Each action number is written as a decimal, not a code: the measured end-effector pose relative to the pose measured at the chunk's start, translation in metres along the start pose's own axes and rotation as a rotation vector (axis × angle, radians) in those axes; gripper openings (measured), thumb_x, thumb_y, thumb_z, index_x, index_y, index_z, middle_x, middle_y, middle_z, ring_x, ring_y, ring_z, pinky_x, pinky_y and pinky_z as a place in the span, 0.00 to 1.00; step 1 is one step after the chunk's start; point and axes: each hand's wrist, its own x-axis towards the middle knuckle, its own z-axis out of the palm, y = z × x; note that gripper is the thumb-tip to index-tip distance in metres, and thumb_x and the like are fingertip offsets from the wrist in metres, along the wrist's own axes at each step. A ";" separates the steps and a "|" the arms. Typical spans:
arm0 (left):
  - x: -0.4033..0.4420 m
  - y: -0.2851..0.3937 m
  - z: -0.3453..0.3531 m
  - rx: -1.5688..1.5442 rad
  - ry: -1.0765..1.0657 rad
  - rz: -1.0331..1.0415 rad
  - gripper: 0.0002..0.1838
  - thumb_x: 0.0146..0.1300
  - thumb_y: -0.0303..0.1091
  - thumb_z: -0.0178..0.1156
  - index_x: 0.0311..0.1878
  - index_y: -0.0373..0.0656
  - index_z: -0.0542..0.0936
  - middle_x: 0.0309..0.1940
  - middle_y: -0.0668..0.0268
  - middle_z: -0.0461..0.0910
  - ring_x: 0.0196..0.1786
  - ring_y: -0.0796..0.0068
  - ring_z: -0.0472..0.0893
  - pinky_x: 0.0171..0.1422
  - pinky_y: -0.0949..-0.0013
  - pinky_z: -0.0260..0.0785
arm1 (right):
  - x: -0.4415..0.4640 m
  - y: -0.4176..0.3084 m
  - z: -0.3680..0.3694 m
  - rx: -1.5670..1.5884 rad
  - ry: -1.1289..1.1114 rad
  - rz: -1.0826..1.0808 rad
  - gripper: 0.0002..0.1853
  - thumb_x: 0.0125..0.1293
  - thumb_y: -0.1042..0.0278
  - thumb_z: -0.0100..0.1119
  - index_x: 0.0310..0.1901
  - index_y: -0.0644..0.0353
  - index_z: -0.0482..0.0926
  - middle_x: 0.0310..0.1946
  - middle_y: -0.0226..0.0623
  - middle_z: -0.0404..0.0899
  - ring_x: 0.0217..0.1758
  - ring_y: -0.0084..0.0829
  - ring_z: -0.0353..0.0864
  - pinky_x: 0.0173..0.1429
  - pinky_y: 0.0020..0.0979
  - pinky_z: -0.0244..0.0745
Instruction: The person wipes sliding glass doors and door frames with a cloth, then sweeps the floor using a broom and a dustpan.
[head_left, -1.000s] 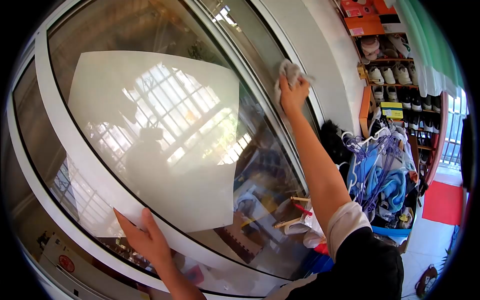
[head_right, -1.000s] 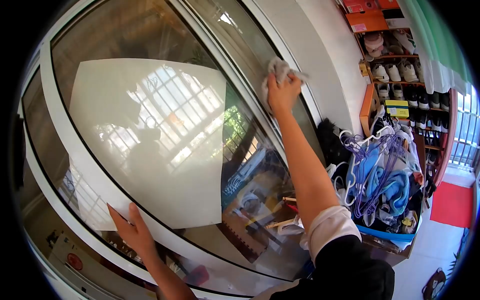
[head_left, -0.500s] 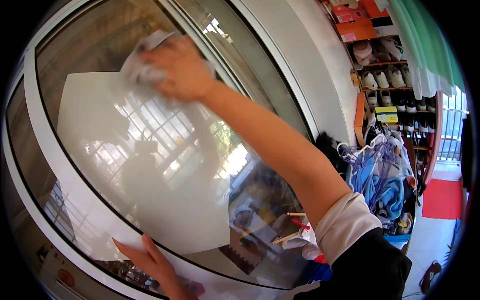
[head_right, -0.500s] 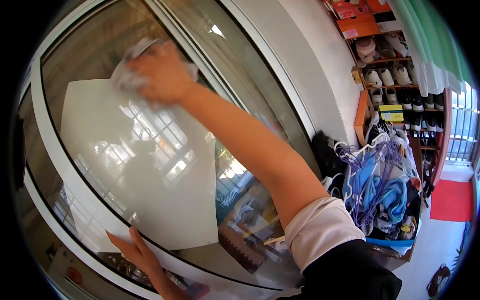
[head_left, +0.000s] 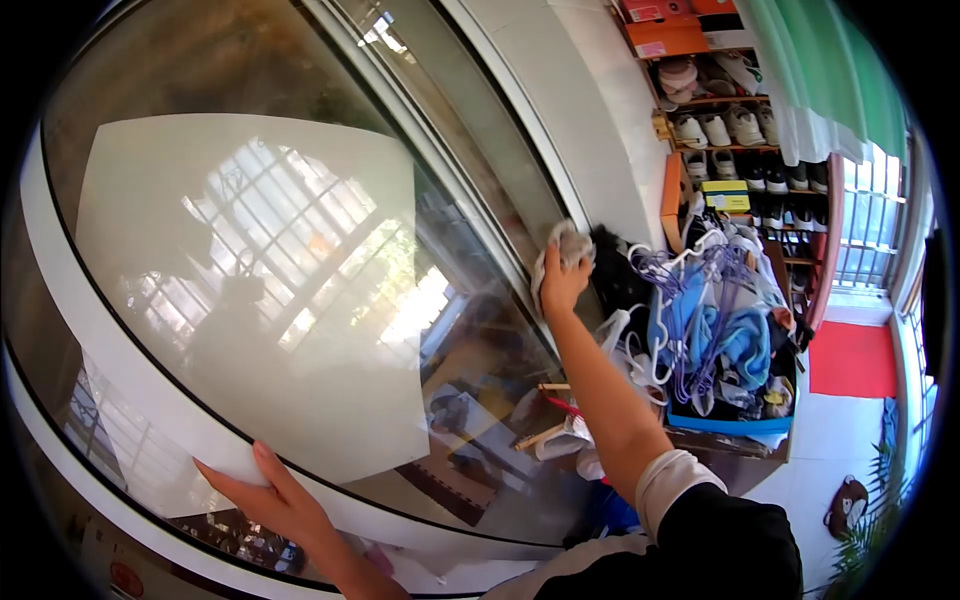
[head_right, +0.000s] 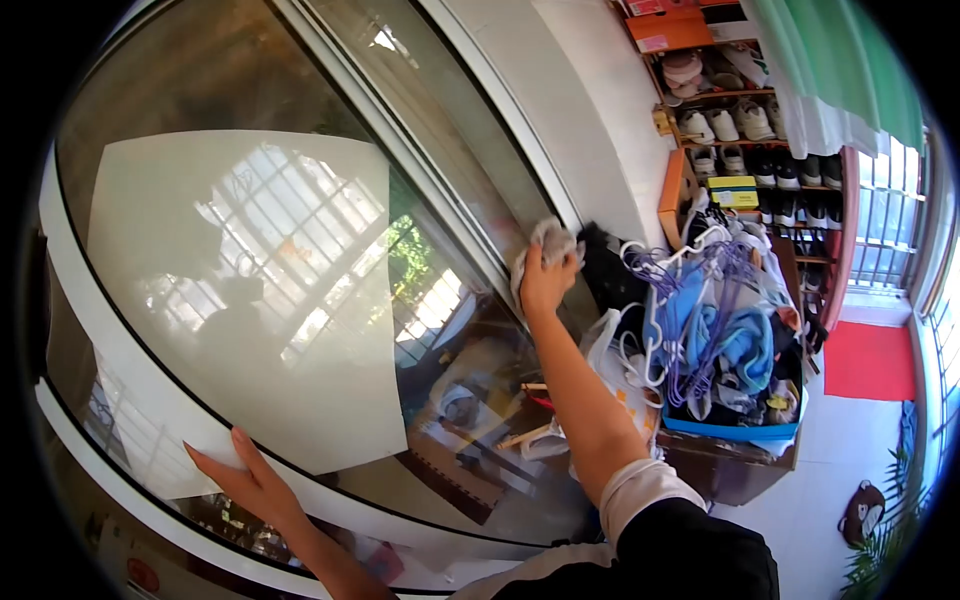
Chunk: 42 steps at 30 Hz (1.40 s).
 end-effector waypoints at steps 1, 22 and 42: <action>0.000 0.001 0.001 -0.009 -0.003 -0.002 0.34 0.70 0.41 0.50 0.69 0.29 0.51 0.64 0.41 0.60 0.63 0.55 0.67 0.65 0.62 0.60 | -0.009 0.000 -0.009 0.019 0.014 0.140 0.31 0.63 0.46 0.53 0.56 0.68 0.72 0.60 0.56 0.65 0.65 0.54 0.58 0.69 0.42 0.50; 0.002 0.010 -0.009 -0.078 -0.103 -0.038 0.36 0.63 0.29 0.53 0.69 0.28 0.48 0.65 0.42 0.56 0.66 0.54 0.62 0.68 0.60 0.54 | 0.141 -0.285 0.130 -0.121 -0.001 -0.405 0.20 0.64 0.55 0.48 0.48 0.61 0.78 0.46 0.50 0.76 0.52 0.49 0.70 0.58 0.45 0.62; -0.004 0.007 -0.011 -0.080 -0.150 -0.078 0.39 0.61 0.29 0.54 0.69 0.27 0.45 0.67 0.43 0.52 0.68 0.54 0.57 0.70 0.59 0.50 | 0.122 -0.416 0.120 -0.066 -0.045 -0.886 0.22 0.62 0.45 0.51 0.48 0.51 0.80 0.55 0.44 0.74 0.61 0.49 0.64 0.58 0.53 0.60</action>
